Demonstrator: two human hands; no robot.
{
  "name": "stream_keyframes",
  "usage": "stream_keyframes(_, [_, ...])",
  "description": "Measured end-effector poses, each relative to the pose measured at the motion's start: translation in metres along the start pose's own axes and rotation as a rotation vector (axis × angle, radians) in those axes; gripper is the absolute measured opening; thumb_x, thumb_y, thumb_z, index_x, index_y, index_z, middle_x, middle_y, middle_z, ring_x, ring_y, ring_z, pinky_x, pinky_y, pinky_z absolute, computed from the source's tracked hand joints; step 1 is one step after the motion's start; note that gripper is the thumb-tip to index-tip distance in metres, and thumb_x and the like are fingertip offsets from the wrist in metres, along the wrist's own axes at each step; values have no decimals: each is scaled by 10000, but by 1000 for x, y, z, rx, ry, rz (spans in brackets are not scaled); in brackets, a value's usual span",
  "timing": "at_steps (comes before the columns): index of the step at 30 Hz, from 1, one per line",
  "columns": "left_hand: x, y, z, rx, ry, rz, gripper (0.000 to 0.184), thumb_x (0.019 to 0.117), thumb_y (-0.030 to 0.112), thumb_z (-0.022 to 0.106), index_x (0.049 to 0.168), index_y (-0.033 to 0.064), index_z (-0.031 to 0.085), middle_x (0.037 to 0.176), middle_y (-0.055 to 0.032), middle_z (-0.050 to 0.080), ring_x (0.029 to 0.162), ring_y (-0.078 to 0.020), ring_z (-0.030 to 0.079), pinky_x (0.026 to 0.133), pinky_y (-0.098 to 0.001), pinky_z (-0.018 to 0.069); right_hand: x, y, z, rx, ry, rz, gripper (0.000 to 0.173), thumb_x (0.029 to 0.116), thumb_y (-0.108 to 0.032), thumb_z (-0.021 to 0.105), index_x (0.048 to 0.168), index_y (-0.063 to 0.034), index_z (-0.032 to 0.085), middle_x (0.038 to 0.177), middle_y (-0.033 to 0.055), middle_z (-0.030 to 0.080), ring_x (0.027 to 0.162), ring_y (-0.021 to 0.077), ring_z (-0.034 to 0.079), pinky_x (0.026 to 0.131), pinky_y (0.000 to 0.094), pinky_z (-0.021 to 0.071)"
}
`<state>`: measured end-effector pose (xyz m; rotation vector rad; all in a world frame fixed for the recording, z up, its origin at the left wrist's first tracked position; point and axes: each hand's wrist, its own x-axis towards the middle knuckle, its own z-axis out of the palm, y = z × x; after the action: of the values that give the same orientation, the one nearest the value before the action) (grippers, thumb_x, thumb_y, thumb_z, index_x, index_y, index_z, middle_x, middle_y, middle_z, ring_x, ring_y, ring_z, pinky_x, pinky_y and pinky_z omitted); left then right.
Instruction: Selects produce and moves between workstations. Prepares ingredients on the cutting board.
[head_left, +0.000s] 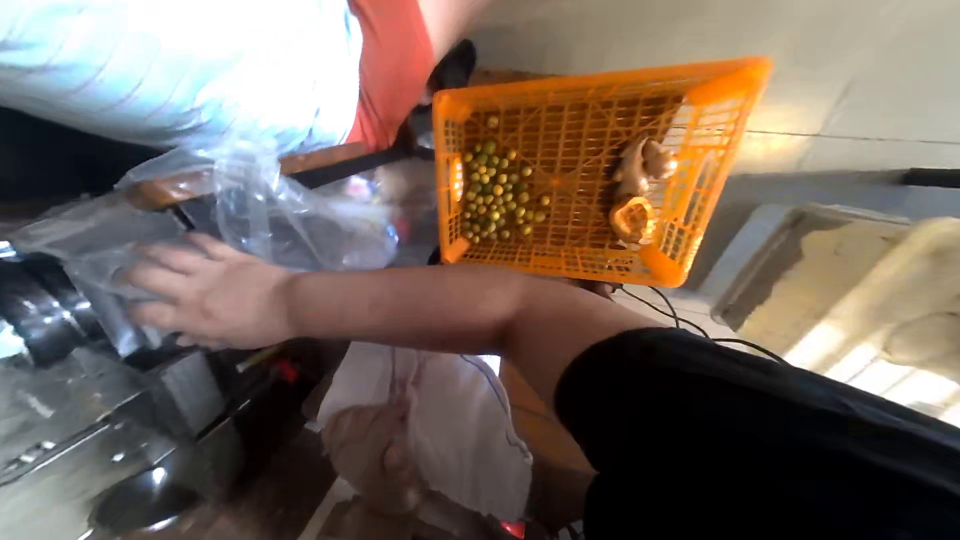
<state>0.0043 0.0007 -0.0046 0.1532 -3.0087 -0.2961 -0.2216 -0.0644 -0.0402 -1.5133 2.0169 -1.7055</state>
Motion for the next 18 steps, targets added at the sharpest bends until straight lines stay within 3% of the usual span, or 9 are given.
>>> stream_keyframes(1, [1, 1, 0, -1, 12, 1, 757, 1040, 623, 199, 830, 113, 718, 713, -52, 659, 733, -176, 622, 810, -368, 488, -8, 3, -3, 20, 43, -10, 418, 941, -290, 731, 1348, -209, 683, 1493, 76, 570, 1475, 278, 428, 1234, 510, 308])
stream_keyframes(5, [3, 1, -3, -10, -22, 22, 752, 1043, 625, 143, 867, 151, 700, 754, -19, 642, 820, -168, 595, 901, -352, 435, -99, 48, -14, 112, 370, -68, 257, 944, -122, 653, 1175, -106, 766, 1308, 144, 691, 1302, 308, 602, 1129, 468, 456])
stream_keyframes(7, [1, -2, -4, -33, -16, 27, 741, 1045, 621, 155, 886, 153, 707, 757, -15, 641, 822, -165, 596, 908, -354, 435, -166, 95, -14, 5, 408, 126, 268, 955, -139, 656, 1203, -84, 740, 1328, 170, 674, 1293, 326, 603, 1121, 480, 463])
stream_keyframes(8, [2, -3, -3, -32, -15, 32, 738, 1043, 626, 155, 890, 156, 703, 754, -13, 637, 818, -163, 591, 904, -349, 432, -199, 120, -12, -83, 386, 333, 294, 959, -168, 667, 1236, -86, 723, 1367, 168, 653, 1318, 325, 588, 1133, 482, 462])
stream_keyframes(10, [3, -2, -3, -31, -16, 42, 727, 1042, 625, 156, 896, 162, 697, 750, -10, 629, 808, -158, 585, 894, -346, 428, -261, 166, -13, -213, 268, 859, 483, 958, -222, 667, 1420, -97, 603, 1527, 201, 506, 1437, 375, 462, 1175, 543, 404])
stream_keyframes(13, [4, -1, -4, -29, -11, 50, 715, 1047, 617, 159, 891, 161, 687, 743, -6, 625, 791, -154, 582, 883, -342, 432, -322, 210, -22, -205, 198, 1479, 815, 953, -301, 648, 1647, -140, 252, 1724, 218, 90, 1582, 460, 97, 1208, 709, 211])
stream_keyframes(15, [4, 0, -4, -28, -16, 51, 713, 1051, 609, 157, 899, 156, 686, 750, -8, 626, 797, -152, 583, 888, -340, 429, -336, 218, -18, -194, 118, 1611, 899, 957, -347, 639, 1676, -187, 125, 1740, 177, -37, 1595, 438, -34, 1210, 737, 126])
stream_keyframes(18, [5, 0, -4, -28, -20, 48, 714, 1054, 604, 157, 903, 154, 689, 765, -6, 638, 821, -147, 591, 914, -340, 427, -323, 210, 3, -132, -109, 1474, 953, 917, -293, 709, 1677, -293, 134, 1753, 103, -47, 1599, 419, -48, 1148, 840, 67])
